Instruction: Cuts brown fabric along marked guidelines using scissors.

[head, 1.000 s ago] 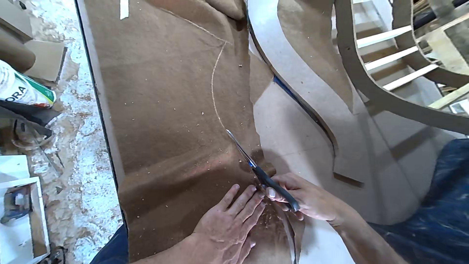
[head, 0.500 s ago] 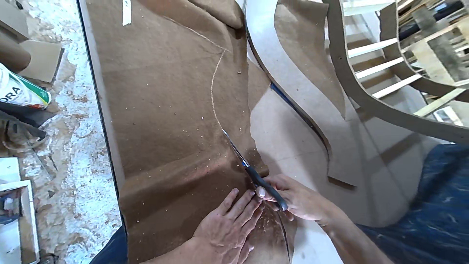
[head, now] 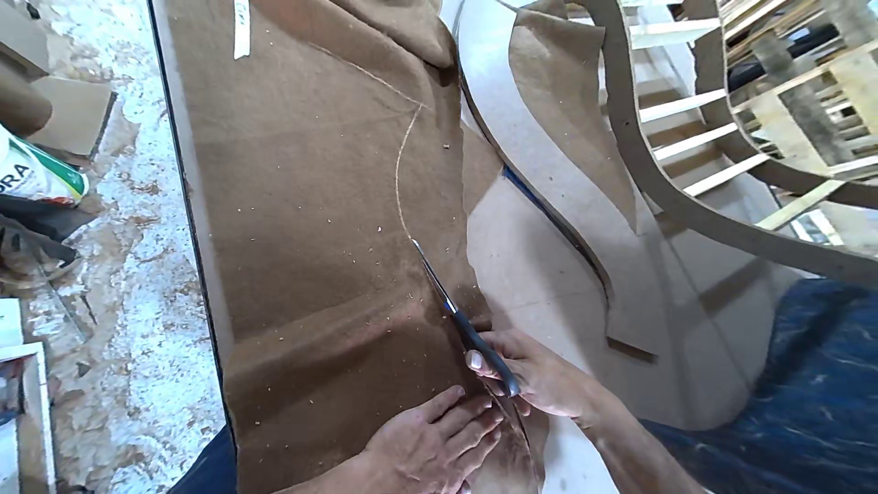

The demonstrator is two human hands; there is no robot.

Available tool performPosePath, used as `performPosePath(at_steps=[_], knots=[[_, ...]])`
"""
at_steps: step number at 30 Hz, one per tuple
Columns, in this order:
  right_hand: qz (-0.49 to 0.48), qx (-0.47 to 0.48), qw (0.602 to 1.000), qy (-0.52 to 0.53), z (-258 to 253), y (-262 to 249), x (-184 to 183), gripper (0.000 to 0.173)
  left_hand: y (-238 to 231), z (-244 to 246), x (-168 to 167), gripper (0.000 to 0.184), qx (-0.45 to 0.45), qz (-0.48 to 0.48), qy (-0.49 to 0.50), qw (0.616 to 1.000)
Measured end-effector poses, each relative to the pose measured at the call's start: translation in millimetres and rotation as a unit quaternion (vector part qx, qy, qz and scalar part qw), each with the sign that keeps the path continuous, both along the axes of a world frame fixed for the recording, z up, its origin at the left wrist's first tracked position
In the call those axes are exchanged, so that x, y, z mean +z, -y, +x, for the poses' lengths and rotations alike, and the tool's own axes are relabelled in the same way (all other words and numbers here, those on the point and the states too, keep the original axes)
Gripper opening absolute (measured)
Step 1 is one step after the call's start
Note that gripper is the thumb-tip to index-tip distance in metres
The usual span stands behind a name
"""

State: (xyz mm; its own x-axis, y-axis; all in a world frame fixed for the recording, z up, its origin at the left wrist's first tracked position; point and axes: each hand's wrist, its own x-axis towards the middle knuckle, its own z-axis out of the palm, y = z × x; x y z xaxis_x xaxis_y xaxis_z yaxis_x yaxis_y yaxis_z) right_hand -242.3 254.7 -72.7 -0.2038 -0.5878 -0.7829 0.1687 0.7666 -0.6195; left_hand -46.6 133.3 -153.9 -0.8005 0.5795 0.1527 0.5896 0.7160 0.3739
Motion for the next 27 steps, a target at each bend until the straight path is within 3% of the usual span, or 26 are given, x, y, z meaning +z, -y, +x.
performPosePath(at_steps=[8, 27], knots=[[-0.014, -0.005, 1.000, 0.010, -5, 8, 0, 0.048, 1, 0, 0, 0.062, -0.010, 0.000, 0.012, 1.000], [0.001, -0.029, 1.000, -0.005, -5, 31, 2, 0.039, 1, -1, 3, 0.062, -0.009, -0.001, 0.016, 1.000]])
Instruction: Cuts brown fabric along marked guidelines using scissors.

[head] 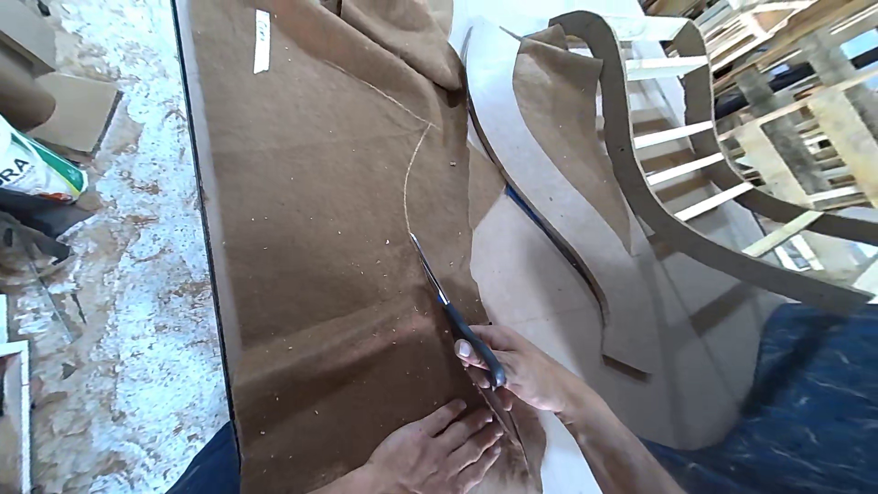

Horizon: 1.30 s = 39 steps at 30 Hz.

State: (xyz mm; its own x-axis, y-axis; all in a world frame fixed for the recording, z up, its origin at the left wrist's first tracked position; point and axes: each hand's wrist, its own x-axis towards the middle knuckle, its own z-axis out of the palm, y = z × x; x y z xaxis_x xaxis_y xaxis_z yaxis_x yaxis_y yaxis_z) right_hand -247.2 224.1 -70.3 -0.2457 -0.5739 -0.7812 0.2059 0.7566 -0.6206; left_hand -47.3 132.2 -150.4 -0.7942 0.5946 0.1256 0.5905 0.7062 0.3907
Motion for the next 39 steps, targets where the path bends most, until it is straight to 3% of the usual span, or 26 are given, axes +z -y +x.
performPosePath(at_steps=[17, 24, 39], knots=[[0.023, -0.010, 0.999, -0.032, 8, 24, 0, 0.039, 0, 1, -1, 0.060, -0.004, 0.022, 0.008, 1.000], [-0.015, -0.075, 0.997, 0.002, 16, 34, 1, 0.034, 0, 1, 0, 0.062, -0.013, 0.032, 0.036, 0.999], [-0.039, -0.107, 0.993, 0.006, 21, 53, -1, 0.035, 2, 0, 6, 0.063, -0.017, 0.032, 0.047, 0.998]])
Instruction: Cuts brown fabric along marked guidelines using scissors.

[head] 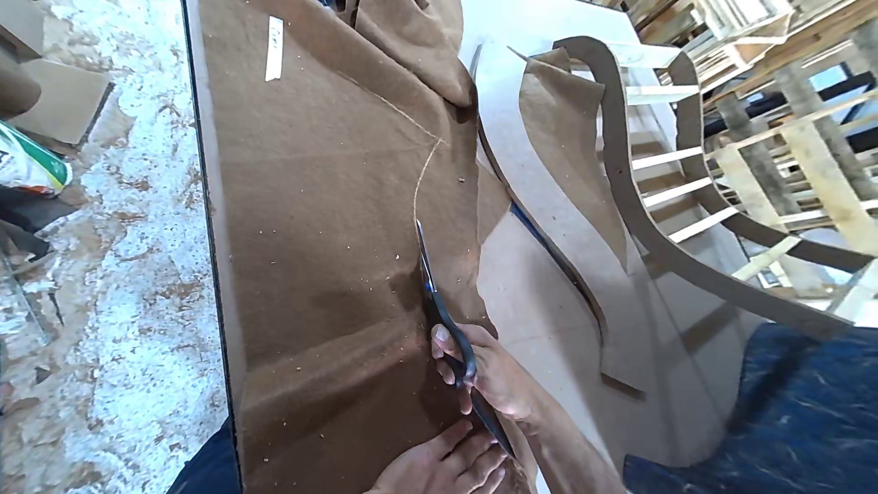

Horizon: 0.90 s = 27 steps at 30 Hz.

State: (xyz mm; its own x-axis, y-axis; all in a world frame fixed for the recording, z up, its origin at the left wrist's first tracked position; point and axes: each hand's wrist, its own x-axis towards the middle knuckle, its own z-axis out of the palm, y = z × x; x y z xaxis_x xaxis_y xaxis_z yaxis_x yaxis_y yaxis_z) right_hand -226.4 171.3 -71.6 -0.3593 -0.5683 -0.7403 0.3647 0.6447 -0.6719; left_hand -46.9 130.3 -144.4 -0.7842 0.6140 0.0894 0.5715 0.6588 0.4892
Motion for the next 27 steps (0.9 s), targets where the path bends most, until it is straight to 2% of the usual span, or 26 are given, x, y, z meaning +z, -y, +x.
performPosePath(at_steps=[7, 13, 27], knots=[[-0.007, -0.002, 1.000, -0.003, 2, 5, -3, 0.037, 0, 0, -1, 0.065, 0.003, 0.008, -0.003, 1.000], [-0.011, 0.001, 1.000, -0.016, -4, 15, 1, 0.038, 2, -3, 6, 0.065, -0.013, 0.028, 0.054, 0.998], [0.000, -0.021, 0.999, -0.025, -6, 28, 1, 0.042, 2, -2, 5, 0.064, -0.008, 0.028, 0.033, 0.999]])
